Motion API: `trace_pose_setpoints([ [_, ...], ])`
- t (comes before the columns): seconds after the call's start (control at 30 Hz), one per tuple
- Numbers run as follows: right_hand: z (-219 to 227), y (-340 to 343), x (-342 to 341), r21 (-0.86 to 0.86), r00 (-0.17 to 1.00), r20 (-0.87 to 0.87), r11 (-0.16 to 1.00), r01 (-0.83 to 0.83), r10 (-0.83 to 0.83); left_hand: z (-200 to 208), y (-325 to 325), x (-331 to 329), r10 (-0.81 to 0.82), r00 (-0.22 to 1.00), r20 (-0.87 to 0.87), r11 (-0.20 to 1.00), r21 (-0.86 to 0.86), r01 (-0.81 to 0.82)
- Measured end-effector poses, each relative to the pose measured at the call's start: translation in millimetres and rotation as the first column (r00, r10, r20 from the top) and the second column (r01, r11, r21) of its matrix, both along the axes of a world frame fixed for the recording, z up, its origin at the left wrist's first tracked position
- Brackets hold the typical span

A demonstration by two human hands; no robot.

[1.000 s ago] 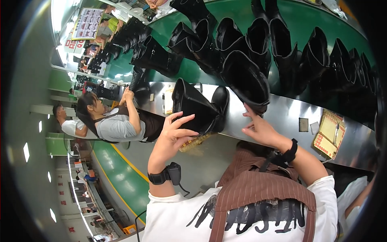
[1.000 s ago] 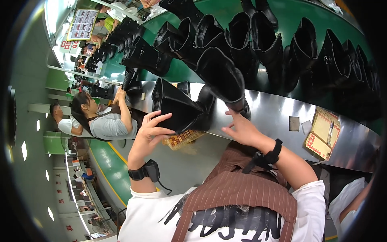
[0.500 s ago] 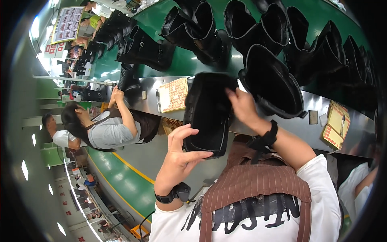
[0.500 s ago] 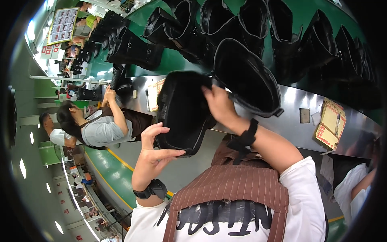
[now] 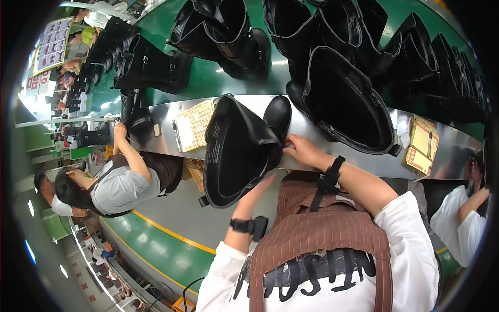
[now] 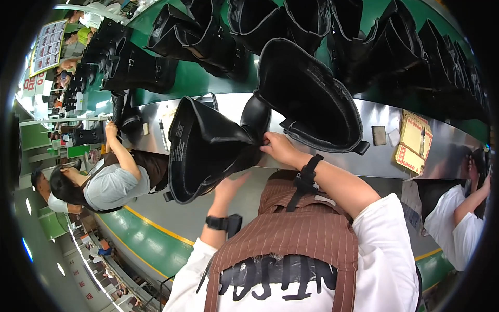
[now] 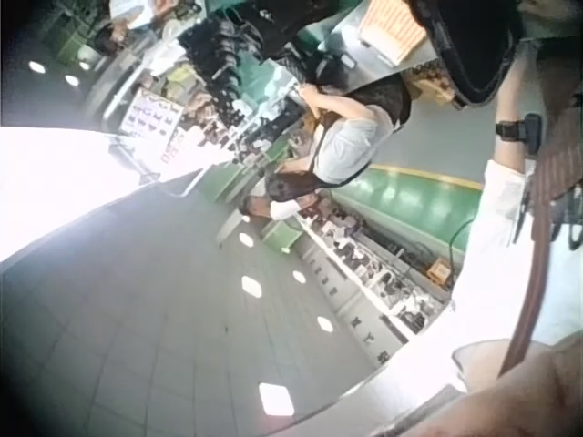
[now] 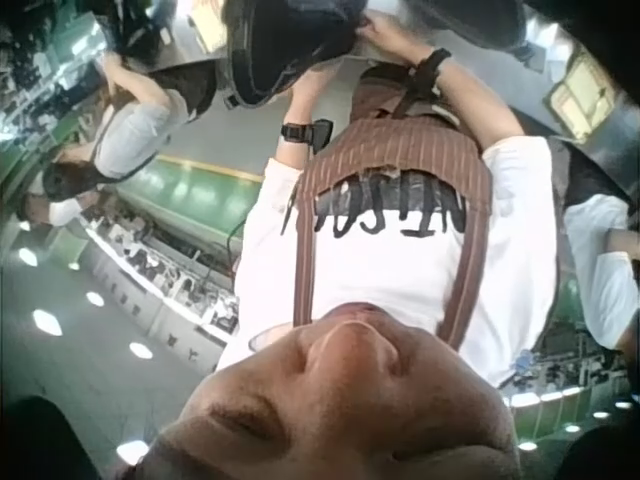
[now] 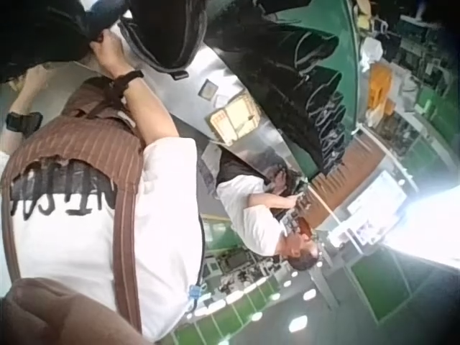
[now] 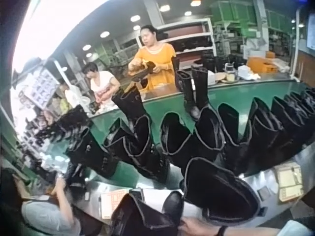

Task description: The recorder is inspecting and organizing pairs of finished boots on an assembly line.

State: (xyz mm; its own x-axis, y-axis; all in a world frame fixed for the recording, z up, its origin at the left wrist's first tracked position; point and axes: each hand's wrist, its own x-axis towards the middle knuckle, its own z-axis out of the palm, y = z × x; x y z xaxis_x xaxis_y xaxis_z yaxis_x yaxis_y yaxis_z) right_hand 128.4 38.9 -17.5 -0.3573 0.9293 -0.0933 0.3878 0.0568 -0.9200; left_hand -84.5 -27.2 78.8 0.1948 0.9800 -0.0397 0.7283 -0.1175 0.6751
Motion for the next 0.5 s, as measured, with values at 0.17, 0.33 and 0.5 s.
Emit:
trace_pose_setpoints([
  [0.17,-1.6,11.6,3.4,-0.136,0.969,0.089,0.966,-0.219,0.232,-61.9,6.1,36.5,0.293,0.922,0.255,0.956,-0.093,-0.278],
  [0.33,86.6,13.0,3.3,-0.315,0.937,-0.296,0.907,-0.278,0.184,-91.2,-3.5,25.7,0.335,0.92,0.202,0.941,-0.114,-0.318],
  [0.5,210.7,11.7,5.7,0.301,0.799,-0.463,0.916,-0.265,0.383,-111.8,-10.6,21.2,0.452,0.84,0.302,0.889,-0.236,-0.393],
])
